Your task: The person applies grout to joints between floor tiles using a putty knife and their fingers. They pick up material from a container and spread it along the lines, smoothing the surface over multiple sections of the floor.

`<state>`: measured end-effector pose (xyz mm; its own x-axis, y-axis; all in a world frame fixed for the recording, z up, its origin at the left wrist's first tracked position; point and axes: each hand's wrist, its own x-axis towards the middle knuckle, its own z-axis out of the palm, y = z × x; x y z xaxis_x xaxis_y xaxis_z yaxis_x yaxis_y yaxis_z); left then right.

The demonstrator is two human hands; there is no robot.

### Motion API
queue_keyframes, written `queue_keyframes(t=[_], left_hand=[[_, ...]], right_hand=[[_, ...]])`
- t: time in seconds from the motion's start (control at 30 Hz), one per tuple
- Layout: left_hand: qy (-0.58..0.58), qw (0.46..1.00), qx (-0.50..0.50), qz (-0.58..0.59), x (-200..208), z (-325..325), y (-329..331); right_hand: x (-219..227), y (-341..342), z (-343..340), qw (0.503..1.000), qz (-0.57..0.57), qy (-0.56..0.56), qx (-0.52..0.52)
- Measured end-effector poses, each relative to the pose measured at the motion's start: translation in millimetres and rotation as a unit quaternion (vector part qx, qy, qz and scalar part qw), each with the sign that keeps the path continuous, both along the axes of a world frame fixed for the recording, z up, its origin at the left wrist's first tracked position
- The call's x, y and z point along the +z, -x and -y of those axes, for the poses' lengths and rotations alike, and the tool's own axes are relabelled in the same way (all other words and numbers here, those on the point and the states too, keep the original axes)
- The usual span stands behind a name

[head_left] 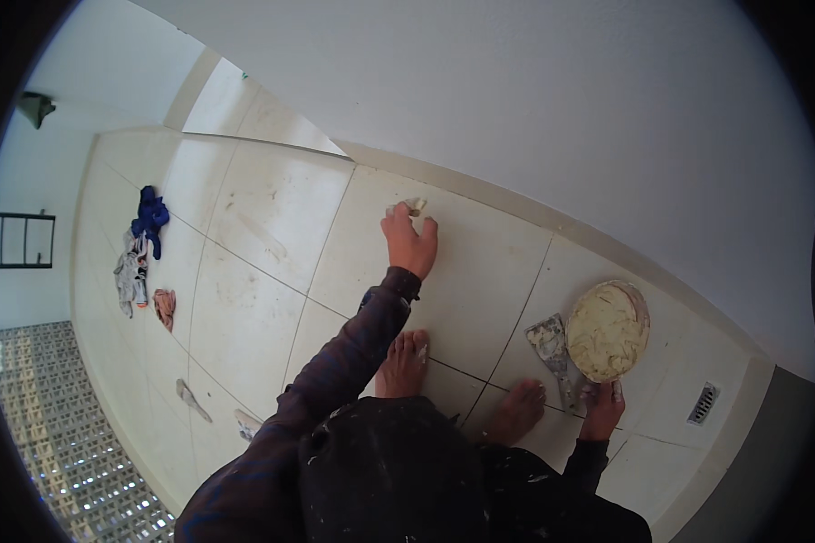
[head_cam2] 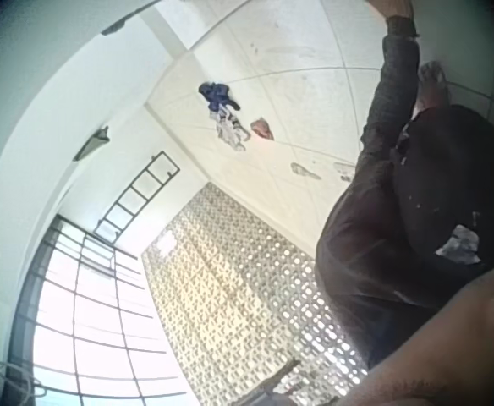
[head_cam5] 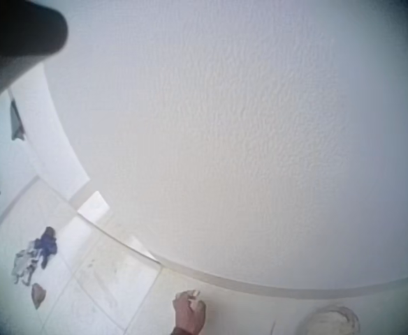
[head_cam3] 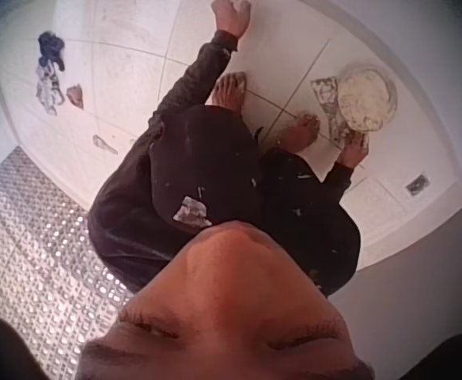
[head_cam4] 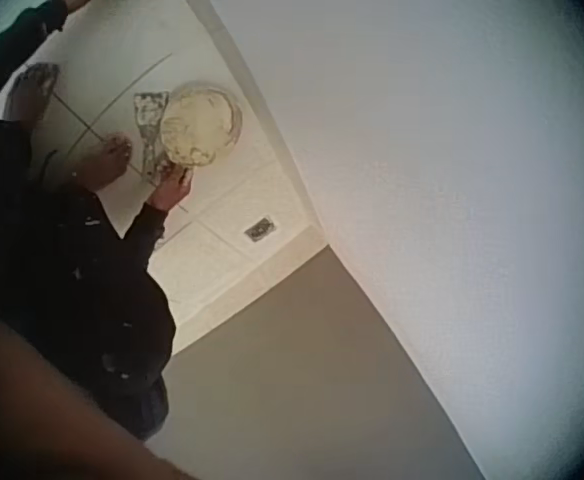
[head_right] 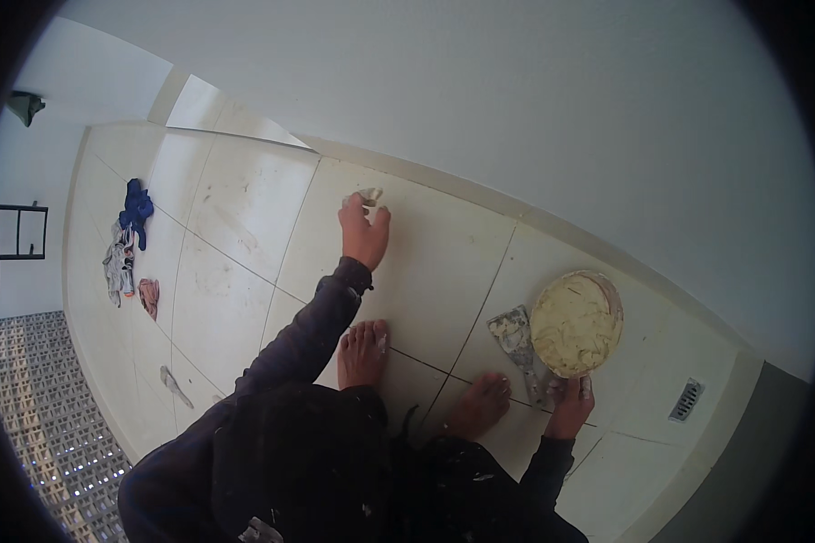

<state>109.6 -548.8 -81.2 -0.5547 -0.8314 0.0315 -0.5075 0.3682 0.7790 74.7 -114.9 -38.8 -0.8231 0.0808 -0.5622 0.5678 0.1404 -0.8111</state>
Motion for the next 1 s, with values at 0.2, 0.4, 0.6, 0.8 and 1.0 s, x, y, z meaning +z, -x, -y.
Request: queue_keyframes(t=[0.2,0.4,0.6,0.8,1.0], left_hand=[[0.094,0.966,0.153,0.185,-45,145,-1],[0.150,0.958,0.141,0.198,-55,136,6],[0.127,0.955,0.093,0.250,-36,81,35],[0.080,0.970,0.023,0.230,-30,-9,60],[0.027,0.971,-0.122,0.206,-7,-97,81]], right_hand=[[-6,-6,7,1.000,0.018,0.000,0.001],[-4,-4,10,1.000,0.016,-0.001,-0.010],[-3,-4,11,1.000,0.017,0.004,-0.018],[-6,-5,8,1.000,0.008,-0.004,0.010],[-10,-7,8,1.000,0.006,-0.008,0.005]])
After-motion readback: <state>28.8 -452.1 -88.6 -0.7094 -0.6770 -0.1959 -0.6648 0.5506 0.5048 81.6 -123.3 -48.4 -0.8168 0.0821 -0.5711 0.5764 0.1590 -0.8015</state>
